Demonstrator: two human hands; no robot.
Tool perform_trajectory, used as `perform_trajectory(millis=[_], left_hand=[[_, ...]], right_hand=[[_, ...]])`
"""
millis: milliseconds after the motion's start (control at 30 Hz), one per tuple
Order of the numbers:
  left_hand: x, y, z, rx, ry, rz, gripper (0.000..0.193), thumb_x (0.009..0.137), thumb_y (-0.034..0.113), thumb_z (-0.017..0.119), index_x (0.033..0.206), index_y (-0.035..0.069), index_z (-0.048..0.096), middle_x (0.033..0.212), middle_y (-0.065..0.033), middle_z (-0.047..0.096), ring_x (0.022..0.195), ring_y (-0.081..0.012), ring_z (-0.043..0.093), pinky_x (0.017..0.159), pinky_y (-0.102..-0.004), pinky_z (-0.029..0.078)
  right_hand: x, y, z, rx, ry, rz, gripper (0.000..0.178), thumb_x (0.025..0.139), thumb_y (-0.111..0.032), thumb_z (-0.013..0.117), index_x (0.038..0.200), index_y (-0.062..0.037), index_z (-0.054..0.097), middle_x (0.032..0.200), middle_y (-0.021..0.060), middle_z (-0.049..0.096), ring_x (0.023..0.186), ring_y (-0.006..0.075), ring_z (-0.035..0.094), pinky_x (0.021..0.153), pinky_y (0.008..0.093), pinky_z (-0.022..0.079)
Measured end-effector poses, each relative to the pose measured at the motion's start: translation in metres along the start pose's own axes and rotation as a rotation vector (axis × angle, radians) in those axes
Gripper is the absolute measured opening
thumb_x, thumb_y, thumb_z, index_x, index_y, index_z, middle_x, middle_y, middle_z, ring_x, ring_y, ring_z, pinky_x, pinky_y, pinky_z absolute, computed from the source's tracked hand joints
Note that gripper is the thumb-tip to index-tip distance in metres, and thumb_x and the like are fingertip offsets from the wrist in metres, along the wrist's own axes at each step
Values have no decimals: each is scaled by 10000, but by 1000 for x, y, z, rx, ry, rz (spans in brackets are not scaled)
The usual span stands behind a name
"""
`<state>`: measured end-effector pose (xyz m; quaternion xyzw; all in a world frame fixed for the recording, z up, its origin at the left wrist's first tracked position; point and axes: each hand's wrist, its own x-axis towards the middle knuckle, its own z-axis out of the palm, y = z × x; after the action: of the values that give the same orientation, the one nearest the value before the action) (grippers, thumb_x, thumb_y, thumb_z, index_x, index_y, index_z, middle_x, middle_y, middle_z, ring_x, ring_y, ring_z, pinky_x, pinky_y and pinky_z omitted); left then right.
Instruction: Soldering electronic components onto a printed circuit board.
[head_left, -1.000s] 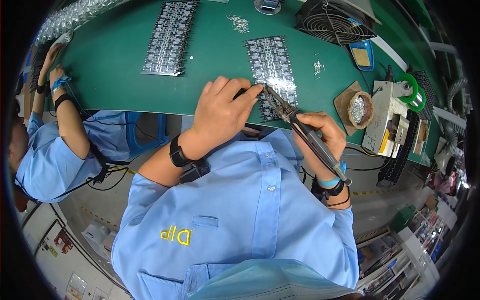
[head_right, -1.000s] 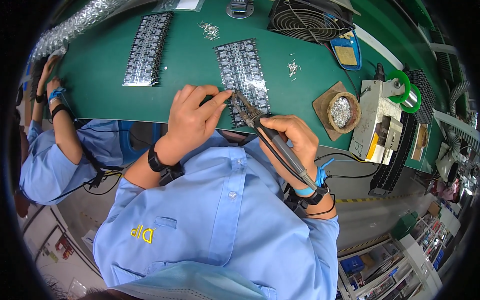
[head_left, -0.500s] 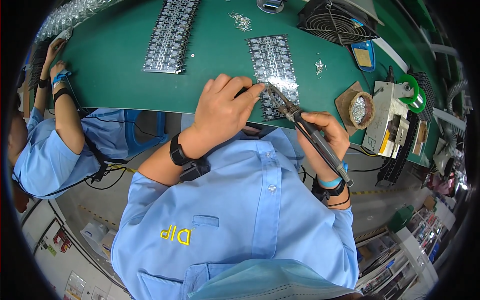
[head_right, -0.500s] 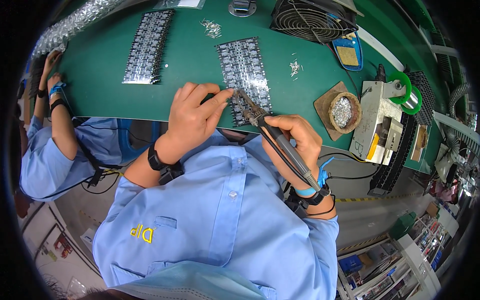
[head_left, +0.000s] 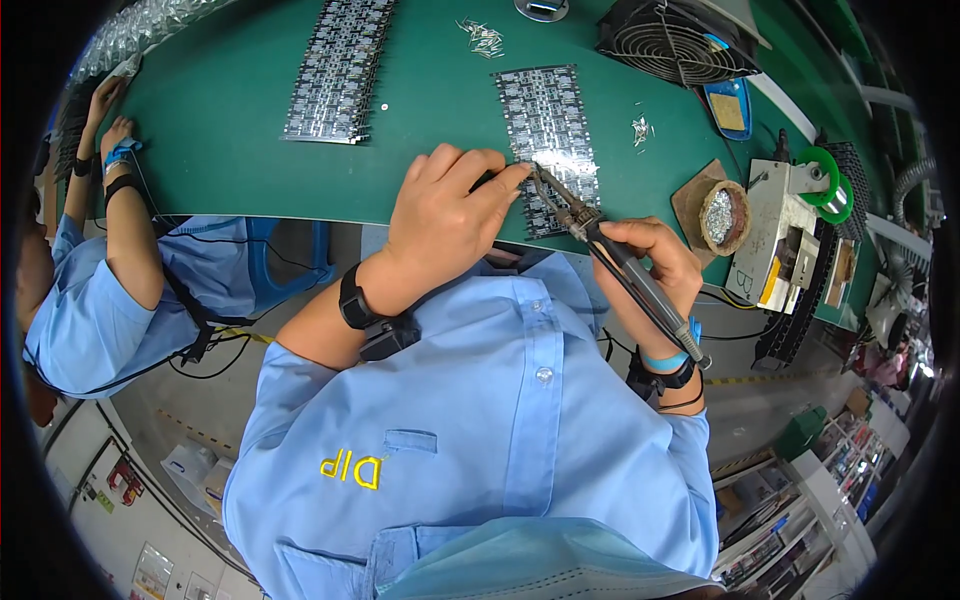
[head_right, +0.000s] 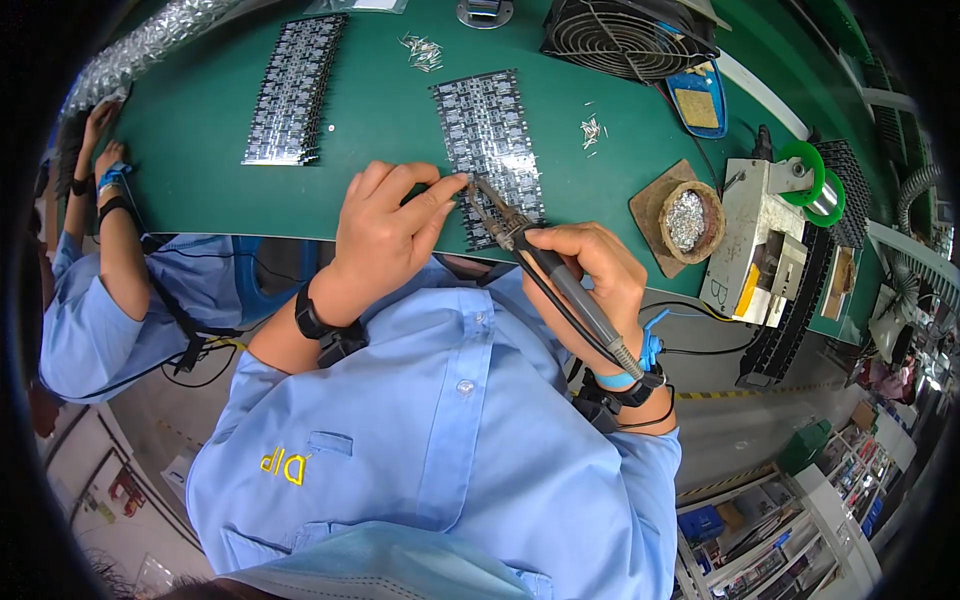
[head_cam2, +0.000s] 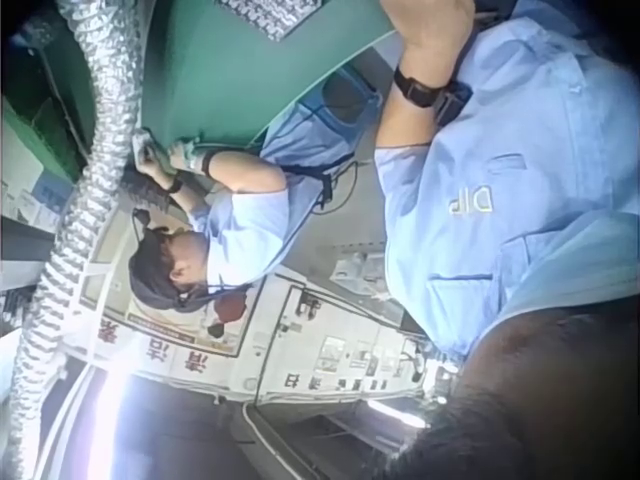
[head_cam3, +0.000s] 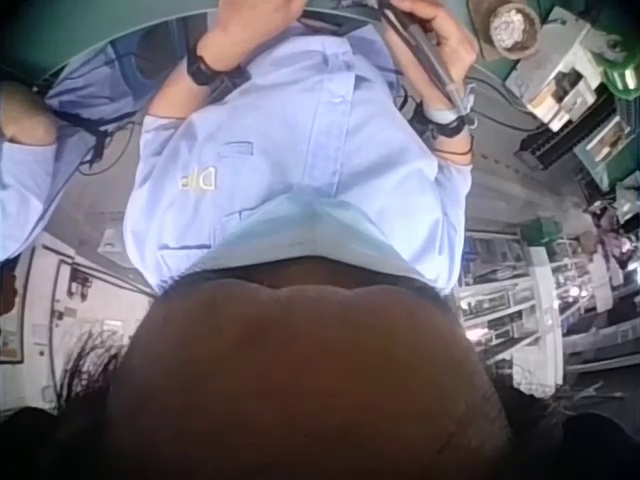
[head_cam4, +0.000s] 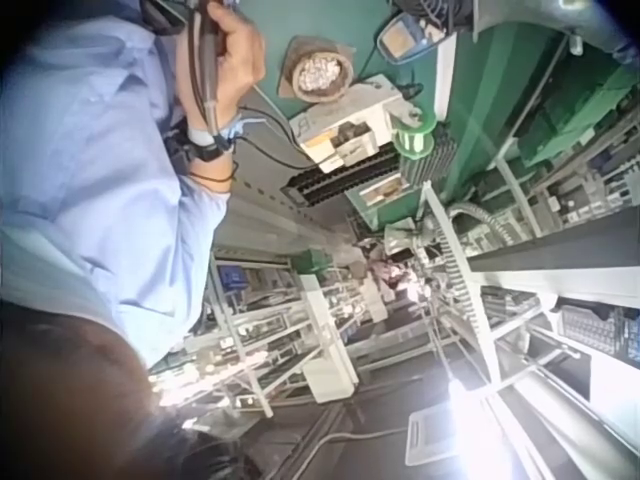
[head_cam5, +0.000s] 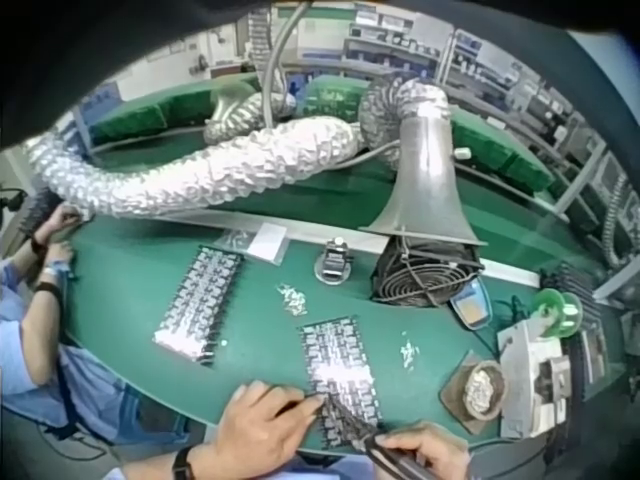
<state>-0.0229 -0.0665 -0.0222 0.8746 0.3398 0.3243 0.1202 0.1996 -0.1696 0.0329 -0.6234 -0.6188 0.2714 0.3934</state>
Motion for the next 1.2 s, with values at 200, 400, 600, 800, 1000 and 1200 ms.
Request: perform_trajectory(millis=[200, 400, 600, 800, 1000, 1200], left_hand=[[1, 0, -1, -3, -4, 0, 293, 800, 126, 771, 1092, 138, 756, 987, 34, 629, 852, -197, 545, 692, -352, 410], [-1, 3, -5, -21, -57, -56, 290, 829, 96, 742, 1116, 126, 776, 1018, -16, 659, 892, -227, 562, 758, -370, 451], [0, 3, -5, -35, -50, -52, 275, 846, 89, 733, 1115, 120, 778, 1013, -21, 658, 882, -229, 563, 767, -363, 456], [-2, -1, 0, -33, -14, -3, 296, 806, 76, 751, 1098, 124, 771, 994, 6, 647, 871, -210, 559, 721, -361, 434], [15, -8, -11, -76, 44, -28, 362, 831, 10, 690, 1184, 85, 719, 1055, -61, 667, 884, -287, 576, 788, -419, 482], [44, -27, -4, -13, 92, -71, 450, 852, -46, 622, 1294, 39, 615, 1014, -128, 678, 897, -338, 587, 819, -446, 491]], right_hand=[[-23, 6, -11, 87, 117, 15, 278, 833, 114, 724, 1085, 17, 656, 1016, 101, 692, 877, 132, 660, 775, 256, 526], [-63, 32, -25, -181, 616, -34, 324, 836, 88, 714, 1128, -25, 630, 1050, 122, 649, 898, 185, 640, 789, 284, 515], [-94, 46, -39, -366, 677, 246, 331, 897, 109, 674, 1188, -18, 582, 1125, 121, 615, 1024, 189, 640, 918, 316, 530], [-65, 37, -6, 6, 619, -46, 352, 903, 121, 654, 1207, -27, 554, 1181, 129, 557, 975, 183, 621, 853, 293, 536], [-18, 39, 33, 94, 381, -151, 334, 917, 121, 643, 1210, -12, 549, 1182, 127, 542, 983, 176, 621, 802, 276, 541], [-7, 39, 45, 73, 361, -164, 309, 932, 103, 643, 1210, -4, 561, 1163, 121, 545, 985, 172, 625, 812, 270, 538]])
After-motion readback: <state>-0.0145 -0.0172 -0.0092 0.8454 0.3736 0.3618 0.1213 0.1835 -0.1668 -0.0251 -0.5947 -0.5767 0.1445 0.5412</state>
